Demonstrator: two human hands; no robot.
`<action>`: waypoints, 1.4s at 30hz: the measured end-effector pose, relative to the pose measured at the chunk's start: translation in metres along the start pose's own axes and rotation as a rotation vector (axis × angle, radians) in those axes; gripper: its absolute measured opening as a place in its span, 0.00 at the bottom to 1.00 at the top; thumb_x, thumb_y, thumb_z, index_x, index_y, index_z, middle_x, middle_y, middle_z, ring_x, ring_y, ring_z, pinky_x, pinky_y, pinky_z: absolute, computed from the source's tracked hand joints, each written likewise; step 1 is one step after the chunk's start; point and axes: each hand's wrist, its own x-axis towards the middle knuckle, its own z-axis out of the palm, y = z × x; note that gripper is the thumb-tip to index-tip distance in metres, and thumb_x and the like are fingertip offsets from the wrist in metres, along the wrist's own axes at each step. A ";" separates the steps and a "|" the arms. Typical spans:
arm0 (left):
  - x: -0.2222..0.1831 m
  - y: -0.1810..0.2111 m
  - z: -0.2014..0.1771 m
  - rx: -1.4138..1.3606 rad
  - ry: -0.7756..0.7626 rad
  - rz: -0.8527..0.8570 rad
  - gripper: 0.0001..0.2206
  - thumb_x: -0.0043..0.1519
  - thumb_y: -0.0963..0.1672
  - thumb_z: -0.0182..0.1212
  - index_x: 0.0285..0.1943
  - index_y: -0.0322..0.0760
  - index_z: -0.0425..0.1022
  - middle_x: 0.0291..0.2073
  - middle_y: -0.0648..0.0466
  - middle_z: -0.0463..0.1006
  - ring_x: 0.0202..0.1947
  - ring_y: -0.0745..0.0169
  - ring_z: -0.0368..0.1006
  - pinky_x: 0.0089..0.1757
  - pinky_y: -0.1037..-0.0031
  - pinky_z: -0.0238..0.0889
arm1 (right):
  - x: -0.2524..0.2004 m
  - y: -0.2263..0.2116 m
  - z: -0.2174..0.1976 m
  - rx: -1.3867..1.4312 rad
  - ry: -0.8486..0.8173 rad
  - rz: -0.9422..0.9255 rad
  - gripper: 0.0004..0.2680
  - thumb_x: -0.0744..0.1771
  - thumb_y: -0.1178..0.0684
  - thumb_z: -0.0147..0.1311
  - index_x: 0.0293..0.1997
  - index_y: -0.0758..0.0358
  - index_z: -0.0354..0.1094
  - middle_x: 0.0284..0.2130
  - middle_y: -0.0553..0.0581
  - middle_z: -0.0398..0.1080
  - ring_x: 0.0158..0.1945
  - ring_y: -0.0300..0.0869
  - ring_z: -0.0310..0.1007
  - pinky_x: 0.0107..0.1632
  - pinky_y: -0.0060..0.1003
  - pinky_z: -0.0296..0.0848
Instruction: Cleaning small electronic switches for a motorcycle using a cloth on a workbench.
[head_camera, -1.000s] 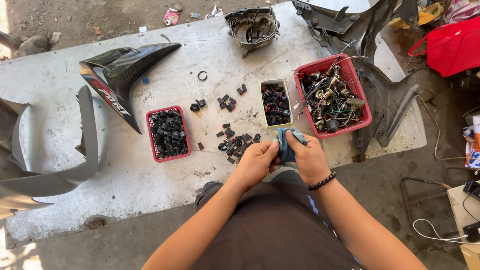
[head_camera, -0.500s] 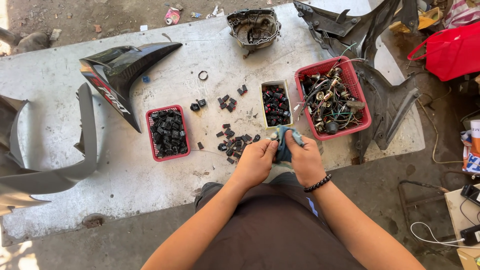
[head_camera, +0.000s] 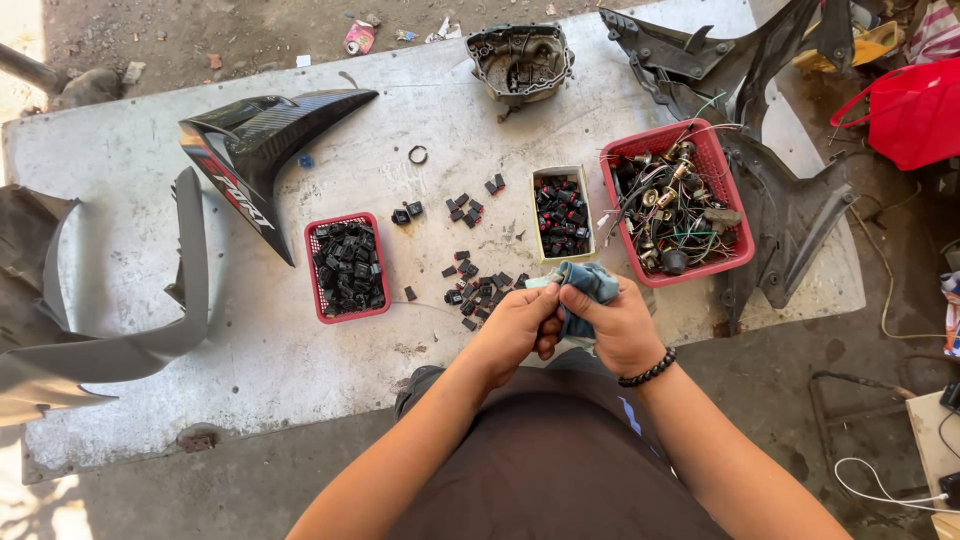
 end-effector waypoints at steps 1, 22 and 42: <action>-0.001 0.001 -0.001 0.001 0.001 0.002 0.18 0.73 0.49 0.49 0.36 0.33 0.71 0.21 0.58 0.60 0.16 0.71 0.62 0.21 0.77 0.61 | 0.001 0.000 0.000 0.001 -0.002 -0.001 0.08 0.64 0.61 0.66 0.26 0.68 0.68 0.17 0.56 0.65 0.23 0.40 0.73 0.28 0.44 0.80; 0.004 -0.018 0.004 0.388 0.243 0.246 0.13 0.71 0.47 0.54 0.42 0.36 0.81 0.19 0.55 0.72 0.20 0.69 0.68 0.26 0.77 0.64 | 0.010 0.002 -0.022 -0.001 0.059 0.302 0.25 0.74 0.40 0.43 0.14 0.51 0.47 0.10 0.46 0.47 0.14 0.33 0.47 0.22 0.27 0.56; 0.126 -0.095 -0.064 0.655 0.556 0.087 0.10 0.55 0.42 0.68 0.45 0.39 0.81 0.28 0.55 0.79 0.26 0.62 0.78 0.30 0.74 0.71 | 0.092 0.188 -0.095 -0.088 0.316 0.383 0.04 0.67 0.59 0.59 0.34 0.69 0.72 0.19 0.61 0.69 0.22 0.41 0.72 0.27 0.35 0.78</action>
